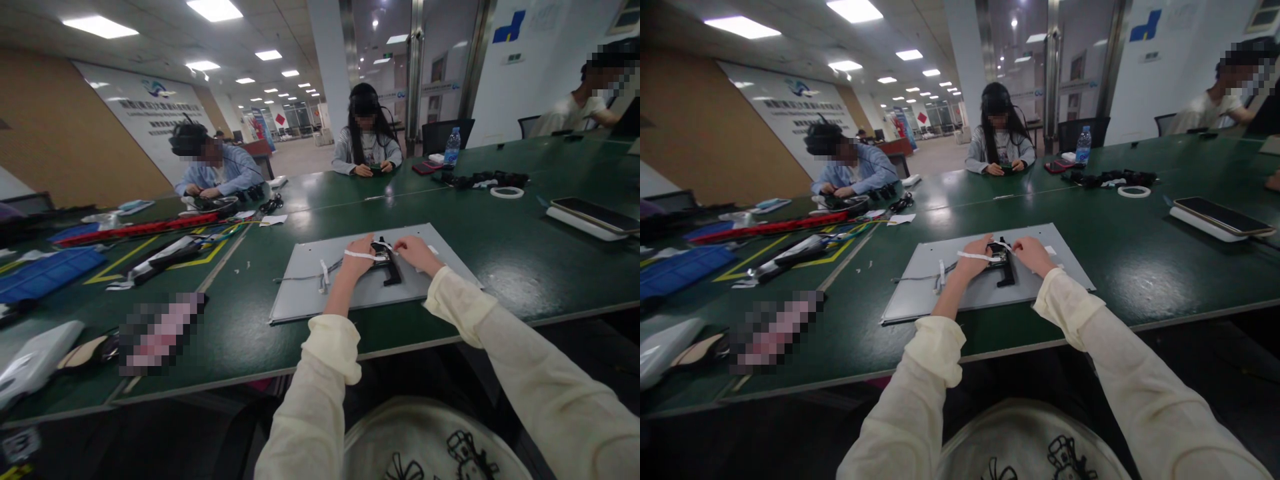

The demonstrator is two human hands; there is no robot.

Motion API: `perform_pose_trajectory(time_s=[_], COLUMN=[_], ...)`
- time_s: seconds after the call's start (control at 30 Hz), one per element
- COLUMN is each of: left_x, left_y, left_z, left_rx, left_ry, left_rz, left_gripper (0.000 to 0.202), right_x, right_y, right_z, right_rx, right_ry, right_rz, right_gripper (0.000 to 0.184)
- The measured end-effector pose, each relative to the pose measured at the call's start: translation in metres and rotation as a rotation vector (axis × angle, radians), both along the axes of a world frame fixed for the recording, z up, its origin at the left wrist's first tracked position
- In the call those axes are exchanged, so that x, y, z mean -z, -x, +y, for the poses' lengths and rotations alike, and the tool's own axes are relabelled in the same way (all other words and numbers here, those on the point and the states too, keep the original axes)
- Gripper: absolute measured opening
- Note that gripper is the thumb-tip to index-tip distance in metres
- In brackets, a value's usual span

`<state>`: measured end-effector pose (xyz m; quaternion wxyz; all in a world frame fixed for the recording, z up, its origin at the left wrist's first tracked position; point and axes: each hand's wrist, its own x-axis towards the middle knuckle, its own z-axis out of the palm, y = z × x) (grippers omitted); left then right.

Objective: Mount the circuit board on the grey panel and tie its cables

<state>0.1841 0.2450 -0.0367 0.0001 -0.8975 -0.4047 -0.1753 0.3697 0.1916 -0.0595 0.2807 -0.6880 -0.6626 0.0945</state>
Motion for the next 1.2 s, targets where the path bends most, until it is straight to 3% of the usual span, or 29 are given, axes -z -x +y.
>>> perform_pose_trajectory(time_s=[0.27,0.43,0.57,0.7,0.9,1.03,1.13,1.2], left_x=[0.000,-0.002,-0.004,-0.008,-0.012,-0.013,-0.017,-0.024], left_y=[0.000,-0.003,-0.006,-0.009,-0.011,-0.007,-0.001,0.002], left_z=[0.000,-0.003,-0.006,-0.011,-0.017,-0.014,-0.009,-0.009], left_rx=[-0.004,0.018,0.015,-0.037,-0.110,-0.145,-0.166,-0.155], left_ry=[0.000,-0.048,-0.078,-0.067,-0.056,-0.076,-0.002,0.176], left_rz=[-0.040,-0.122,-0.197,-0.232,-0.247,-0.282,-0.453,-0.601], left_gripper=[0.042,0.044,0.044,0.043,0.041,0.041,0.036,0.031], right_x=[0.002,-0.005,-0.010,-0.014,-0.020,-0.029,-0.034,-0.033], right_y=[0.000,0.008,0.016,0.019,0.022,0.018,0.009,0.003], right_z=[0.001,0.000,-0.004,-0.009,-0.014,-0.019,-0.023,-0.025], right_rx=[-0.022,-0.078,-0.217,-0.282,-0.392,-0.368,-0.294,-0.263], right_ry=[-0.072,-0.149,-0.069,-0.027,0.029,0.044,0.000,-0.005], right_rz=[0.029,0.342,0.560,0.553,0.674,0.735,0.748,0.747], right_gripper=[0.026,0.024,0.039,0.048,0.045,0.043,0.041,0.041])
